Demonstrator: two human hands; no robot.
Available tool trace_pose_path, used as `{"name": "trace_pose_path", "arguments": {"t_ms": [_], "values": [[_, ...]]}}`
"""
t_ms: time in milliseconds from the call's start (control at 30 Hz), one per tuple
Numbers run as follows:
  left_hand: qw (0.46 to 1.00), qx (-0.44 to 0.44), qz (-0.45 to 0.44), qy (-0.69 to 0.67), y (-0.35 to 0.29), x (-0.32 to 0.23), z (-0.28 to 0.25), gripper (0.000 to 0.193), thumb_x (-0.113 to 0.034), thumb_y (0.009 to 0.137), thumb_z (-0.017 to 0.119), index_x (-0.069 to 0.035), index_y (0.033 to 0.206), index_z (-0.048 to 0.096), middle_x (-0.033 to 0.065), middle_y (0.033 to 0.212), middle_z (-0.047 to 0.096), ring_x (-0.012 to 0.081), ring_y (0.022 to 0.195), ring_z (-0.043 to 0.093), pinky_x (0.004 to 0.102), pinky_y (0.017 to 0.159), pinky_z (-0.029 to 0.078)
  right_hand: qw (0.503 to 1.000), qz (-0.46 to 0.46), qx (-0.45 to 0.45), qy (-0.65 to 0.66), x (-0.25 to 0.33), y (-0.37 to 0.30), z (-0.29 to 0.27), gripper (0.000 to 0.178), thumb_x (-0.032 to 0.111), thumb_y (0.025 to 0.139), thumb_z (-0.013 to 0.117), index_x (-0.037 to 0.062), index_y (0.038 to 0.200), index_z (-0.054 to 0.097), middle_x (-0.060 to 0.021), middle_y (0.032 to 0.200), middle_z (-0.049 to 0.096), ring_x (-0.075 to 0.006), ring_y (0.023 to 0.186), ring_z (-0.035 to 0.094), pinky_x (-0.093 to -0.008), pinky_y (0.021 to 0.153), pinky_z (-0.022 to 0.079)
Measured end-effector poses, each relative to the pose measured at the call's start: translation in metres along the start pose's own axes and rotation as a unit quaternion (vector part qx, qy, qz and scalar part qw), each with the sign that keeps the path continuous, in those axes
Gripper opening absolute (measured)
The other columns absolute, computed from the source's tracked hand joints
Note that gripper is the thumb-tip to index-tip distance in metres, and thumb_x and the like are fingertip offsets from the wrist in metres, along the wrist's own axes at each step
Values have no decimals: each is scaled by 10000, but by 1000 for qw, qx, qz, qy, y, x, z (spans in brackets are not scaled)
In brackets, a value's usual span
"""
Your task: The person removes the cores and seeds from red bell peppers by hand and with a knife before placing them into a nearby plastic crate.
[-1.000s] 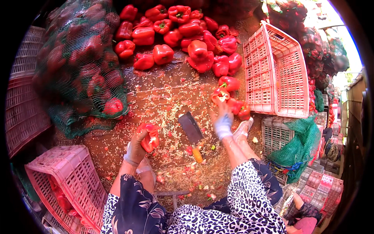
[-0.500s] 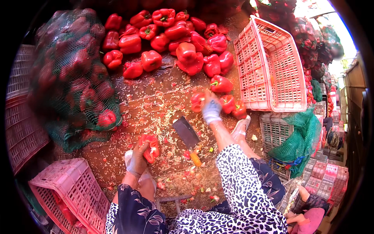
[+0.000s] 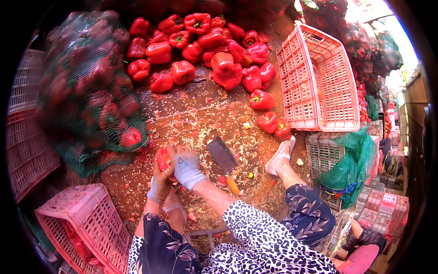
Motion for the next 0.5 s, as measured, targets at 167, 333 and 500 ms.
{"name": "trace_pose_path", "arguments": {"t_ms": [167,333,500], "values": [[974,48,-104,-194,-3,11,-35,581,-251,829,721,-48,1325,496,77,1290,580,233,1215,530,420,1086,373,987,-7,-59,148,10,3,-11,652,226,688,758,131,1287,518,-116,1000,601,-301,900,623,-407,734,510],[973,55,-76,-212,-18,2,-27,465,-207,852,691,-32,1259,550,92,1259,603,231,1166,561,407,1049,401,993,22,-44,104,20,-9,-31,668,285,700,751,94,1288,500,-145,1051,615,-336,948,620,-437,811,504],[987,5,-1,-162,-15,-4,-9,537,-227,864,694,-54,1331,493,86,1255,599,225,1172,561,411,1021,431,967,109,39,228,27,-14,-37,659,261,814,624,62,1392,377,-229,1203,598,-407,1074,594,-470,891,488]]}}
Point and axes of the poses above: each hand's wrist, its own y-axis towards the middle knuckle, its own z-axis out of the palm, x = y × z, the point moved 1 cm from there along y, towards the middle knuckle
